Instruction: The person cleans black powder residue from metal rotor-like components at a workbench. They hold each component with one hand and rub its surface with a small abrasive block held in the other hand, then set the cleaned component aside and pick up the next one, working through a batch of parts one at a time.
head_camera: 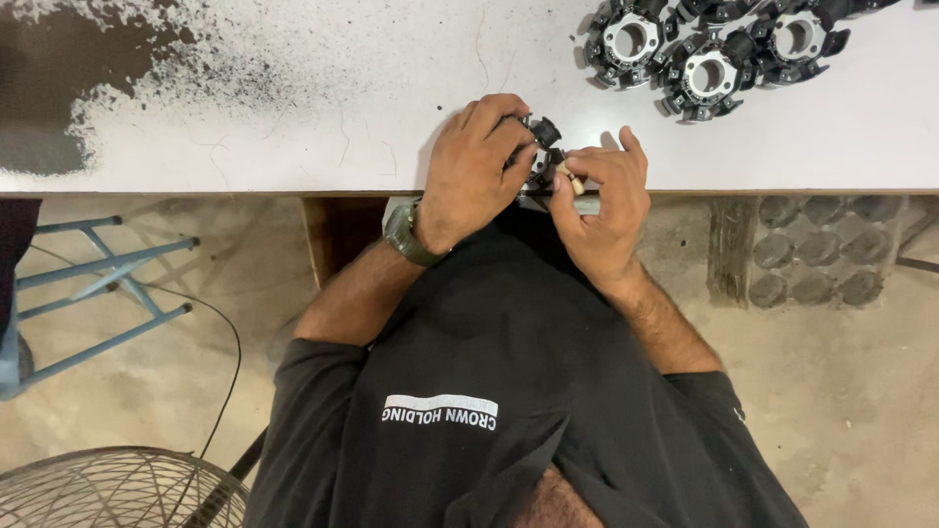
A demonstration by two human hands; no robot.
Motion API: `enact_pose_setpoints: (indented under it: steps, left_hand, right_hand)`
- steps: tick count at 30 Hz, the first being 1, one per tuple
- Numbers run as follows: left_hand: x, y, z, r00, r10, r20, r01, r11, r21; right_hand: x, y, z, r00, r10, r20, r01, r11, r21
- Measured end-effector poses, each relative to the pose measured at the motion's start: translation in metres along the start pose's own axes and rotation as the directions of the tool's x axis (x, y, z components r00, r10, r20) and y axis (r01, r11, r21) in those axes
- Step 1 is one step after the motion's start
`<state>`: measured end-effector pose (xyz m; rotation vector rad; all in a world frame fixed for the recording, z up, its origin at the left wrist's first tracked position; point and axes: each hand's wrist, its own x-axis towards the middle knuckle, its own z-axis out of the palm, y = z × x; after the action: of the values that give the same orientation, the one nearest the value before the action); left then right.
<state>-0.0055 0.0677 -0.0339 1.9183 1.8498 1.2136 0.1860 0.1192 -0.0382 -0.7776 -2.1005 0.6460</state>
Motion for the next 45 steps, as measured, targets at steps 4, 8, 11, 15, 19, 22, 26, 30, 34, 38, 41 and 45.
enact_pose_setpoints:
  steps: [4,8,11,15,19,22,26,30,34,38,41,45]
  left_hand:
    - [-0.003,0.002,0.001,0.999,-0.019,-0.036,0.02,1.0,0.012]
    - [-0.003,0.002,0.002,0.999,-0.035,-0.038,0.034,0.999,-0.015]
    - [-0.003,0.003,0.003,0.998,-0.039,-0.04,0.039,0.999,-0.005]
    - [-0.003,0.003,0.004,0.998,-0.032,-0.048,0.032,0.999,0.001]
    - [-0.002,0.003,0.003,0.998,-0.028,-0.049,0.029,1.0,0.003]
    - [-0.001,0.003,0.003,0.999,-0.021,-0.034,0.021,1.0,-0.002]
    - [0.001,0.006,0.004,0.999,-0.029,-0.03,0.029,1.0,-0.002]
    - [0.001,0.007,0.003,0.998,-0.03,-0.049,0.028,0.999,-0.035]
    - [0.001,0.006,0.001,0.999,-0.019,-0.044,0.017,0.999,-0.041]
    - [0.0,0.005,0.001,0.999,-0.03,-0.045,0.029,0.999,-0.028]
    - [0.0,0.005,0.0,0.998,-0.037,-0.042,0.036,0.999,-0.032]
    - [-0.001,0.003,0.0,0.999,-0.037,-0.039,0.036,0.999,-0.037]
  right_hand:
    - [-0.001,0.0,0.003,1.0,0.001,-0.004,-0.001,1.0,-0.013]
    - [0.002,0.001,0.004,1.0,-0.006,0.005,0.006,0.999,-0.038]
    - [0.004,0.002,0.004,0.999,-0.036,0.032,0.038,0.996,-0.084]
    - [0.007,0.002,0.003,0.998,-0.049,0.042,0.054,0.993,-0.104]
    - [0.011,-0.001,0.003,0.997,-0.063,0.05,0.068,0.991,-0.114]
    - [0.015,-0.003,0.001,0.996,-0.054,0.074,0.062,0.991,-0.116]
    - [0.02,-0.004,-0.004,0.991,-0.036,0.131,0.054,0.99,-0.132]
    - [0.022,-0.003,-0.01,0.99,-0.047,0.129,0.059,0.994,-0.092]
    - [0.021,-0.004,-0.013,0.984,-0.103,0.148,0.116,0.989,-0.086]
    - [0.023,-0.003,-0.01,0.981,-0.126,0.148,0.145,0.982,-0.122]
    - [0.024,-0.003,-0.007,0.979,-0.142,0.144,0.161,0.977,-0.136]
    - [0.025,-0.003,-0.009,0.978,-0.134,0.157,0.154,0.98,-0.124]
